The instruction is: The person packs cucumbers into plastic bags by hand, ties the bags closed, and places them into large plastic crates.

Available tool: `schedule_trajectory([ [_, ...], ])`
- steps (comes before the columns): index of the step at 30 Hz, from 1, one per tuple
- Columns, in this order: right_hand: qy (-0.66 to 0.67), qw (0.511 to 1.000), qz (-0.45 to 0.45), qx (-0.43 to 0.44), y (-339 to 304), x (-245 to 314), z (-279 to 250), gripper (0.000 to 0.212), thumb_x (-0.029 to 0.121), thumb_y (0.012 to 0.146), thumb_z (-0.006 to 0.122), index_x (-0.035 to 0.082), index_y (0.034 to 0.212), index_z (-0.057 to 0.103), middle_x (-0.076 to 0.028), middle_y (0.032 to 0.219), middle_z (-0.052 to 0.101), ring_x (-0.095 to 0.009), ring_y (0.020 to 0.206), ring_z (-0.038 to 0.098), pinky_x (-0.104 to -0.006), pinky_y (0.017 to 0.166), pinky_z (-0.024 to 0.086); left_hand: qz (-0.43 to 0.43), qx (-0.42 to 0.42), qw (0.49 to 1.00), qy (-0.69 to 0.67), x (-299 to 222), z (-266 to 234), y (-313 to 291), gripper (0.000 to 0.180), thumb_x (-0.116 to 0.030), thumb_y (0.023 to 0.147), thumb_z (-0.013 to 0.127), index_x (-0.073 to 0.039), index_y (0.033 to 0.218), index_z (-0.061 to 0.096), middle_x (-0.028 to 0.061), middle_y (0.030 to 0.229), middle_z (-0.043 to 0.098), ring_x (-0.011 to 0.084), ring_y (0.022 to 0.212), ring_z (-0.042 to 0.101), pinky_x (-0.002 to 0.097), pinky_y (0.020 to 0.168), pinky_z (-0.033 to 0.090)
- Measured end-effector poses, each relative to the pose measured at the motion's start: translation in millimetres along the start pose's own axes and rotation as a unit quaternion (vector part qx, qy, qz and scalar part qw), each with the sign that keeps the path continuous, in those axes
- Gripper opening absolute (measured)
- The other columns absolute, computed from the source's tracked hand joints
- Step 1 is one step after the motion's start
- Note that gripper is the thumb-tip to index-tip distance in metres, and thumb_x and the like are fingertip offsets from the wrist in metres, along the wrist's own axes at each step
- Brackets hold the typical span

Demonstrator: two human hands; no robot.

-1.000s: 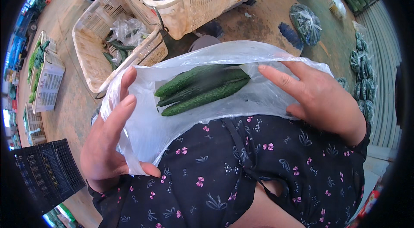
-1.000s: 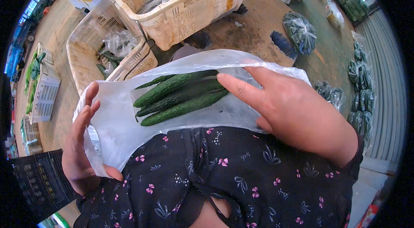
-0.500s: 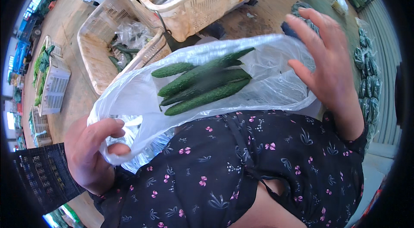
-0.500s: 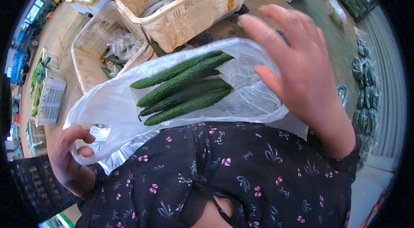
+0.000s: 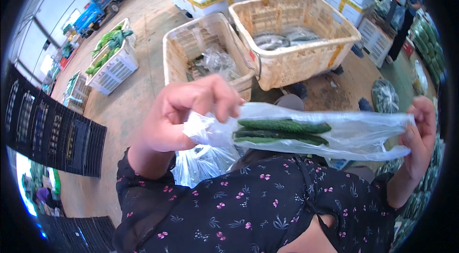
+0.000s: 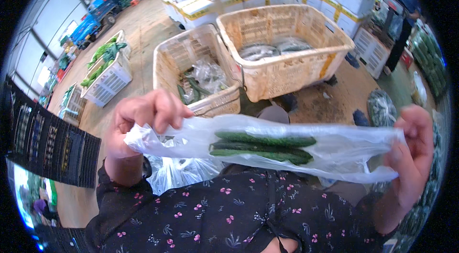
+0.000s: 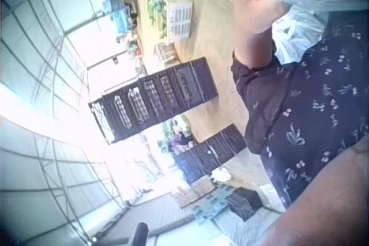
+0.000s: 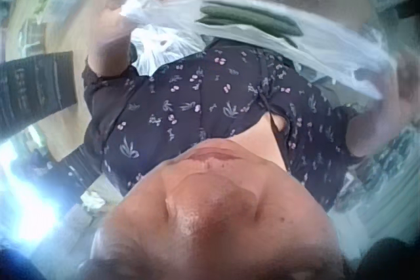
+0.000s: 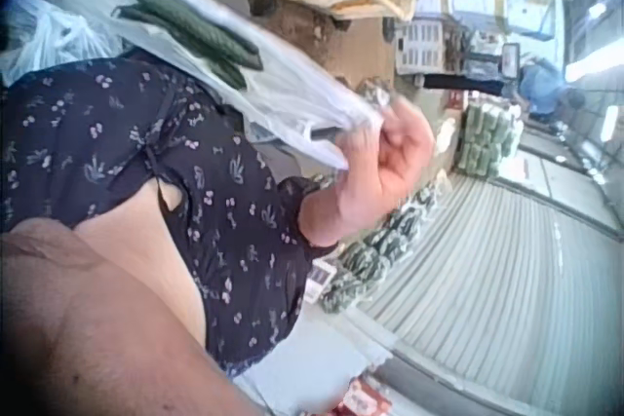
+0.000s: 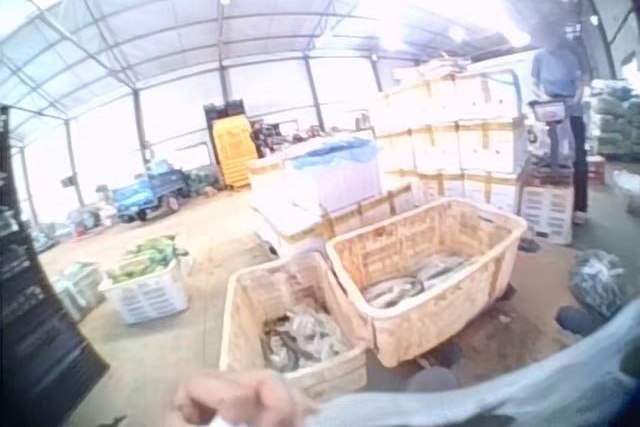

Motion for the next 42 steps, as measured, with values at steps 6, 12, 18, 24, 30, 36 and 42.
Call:
schedule_trajectory([
  [6, 0.004, 0.998, -0.054, 0.022, 0.8, -5.2, -8.2, 0.042, 0.012, 0.071, 0.059, 0.003, 0.108, 0.041, -0.003, 0.093, 0.037, -0.006, 0.076, 0.039, -0.0152, 0.066, 0.032, -0.061, 0.021, 0.994, -0.089, 11.5, 18.8, -0.7, 0.024, -0.018, 0.07, 0.057, -0.012, 0.054, 0.041, 0.009, 0.076, 0.058, 0.0277, 0.087, 0.054, 0.0474, 0.09, 0.034],
  [12, -0.077, 0.99, -0.11, -0.054, 11.6, -18.1, -25.9, 0.03, 0.0, 0.074, 0.052, 0.001, 0.104, 0.046, -0.008, 0.105, 0.043, -0.01, 0.083, 0.041, -0.021, 0.075, 0.034, 0.01, 0.024, 0.984, -0.176, 1.9, 18.9, -8.0, 0.018, -0.018, 0.068, 0.061, -0.003, 0.061, 0.054, 0.0183, 0.098, 0.055, 0.0303, 0.097, 0.047, 0.0404, 0.087, 0.035],
  [18, -0.154, 0.959, -0.235, 0.042, 17.4, 22.5, 19.4, 0.023, -0.001, 0.076, 0.05, 0.002, 0.098, 0.048, -0.008, 0.094, 0.045, -0.017, 0.085, 0.043, -0.0257, 0.076, 0.035, 0.089, 0.166, 0.981, -0.041, 1.0, 45.1, 1.1, 0.058, -0.025, 0.074, 0.065, -0.014, 0.127, 0.045, 0.0279, 0.125, 0.04, 0.0439, 0.119, 0.035, 0.0509, 0.095, 0.03],
  [24, -0.093, 0.843, -0.456, 0.269, 6.8, 78.7, 145.5, 0.026, -0.001, 0.058, 0.061, 0.006, 0.082, 0.057, -0.006, 0.071, 0.053, -0.021, 0.06, 0.046, -0.0319, 0.053, 0.037, -0.146, 0.2, 0.962, 0.117, 61.0, 71.6, 22.4, 0.081, -0.024, 0.071, 0.073, -0.013, 0.136, 0.026, 0.0182, 0.112, 0.052, 0.0271, 0.102, 0.053, 0.0356, 0.084, 0.043],
  [30, -0.126, 0.851, -0.403, 0.314, 23.9, 53.3, 182.6, 0.031, 0.007, 0.06, 0.066, 0.001, 0.09, 0.059, -0.006, 0.08, 0.057, -0.019, 0.066, 0.052, -0.0309, 0.059, 0.043, 0.022, 0.084, 0.994, 0.061, 99.8, 110.7, 46.7, 0.028, -0.02, 0.072, 0.07, -0.001, 0.088, 0.056, 0.0089, 0.076, 0.058, 0.0202, 0.074, 0.056, 0.0313, 0.067, 0.045],
  [36, 0.068, 0.951, -0.006, 0.301, 30.0, -27.8, 171.7, 0.031, 0.005, 0.067, 0.066, 0.0, 0.094, 0.054, -0.004, 0.085, 0.057, -0.01, 0.074, 0.052, -0.0252, 0.066, 0.043, -0.267, -0.044, 0.96, -0.075, 112.5, 72.8, 27.2, 0.038, -0.038, 0.094, 0.036, -0.008, 0.074, 0.048, -0.0023, 0.052, 0.039, 0.0071, 0.041, 0.036, 0.021, 0.037, 0.028],
  [42, 0.003, 0.98, -0.024, 0.199, 32.0, -39.6, 162.9, 0.013, 0.0, 0.069, 0.065, 0.003, 0.078, 0.057, -0.005, 0.079, 0.058, -0.013, 0.066, 0.054, -0.0244, 0.06, 0.043, -0.273, -0.032, 0.95, -0.145, 112.9, 67.5, 16.5, 0.031, -0.035, 0.095, 0.034, -0.006, 0.099, 0.045, 0.004, 0.063, 0.052, 0.008, 0.047, 0.046, 0.0202, 0.042, 0.035],
])
Point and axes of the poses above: each hand's wrist, its own y-axis towards the middle knuckle, its own z-axis out of the palm, x = y × z, the point moved 7 cm from there along y, towards the middle knuckle
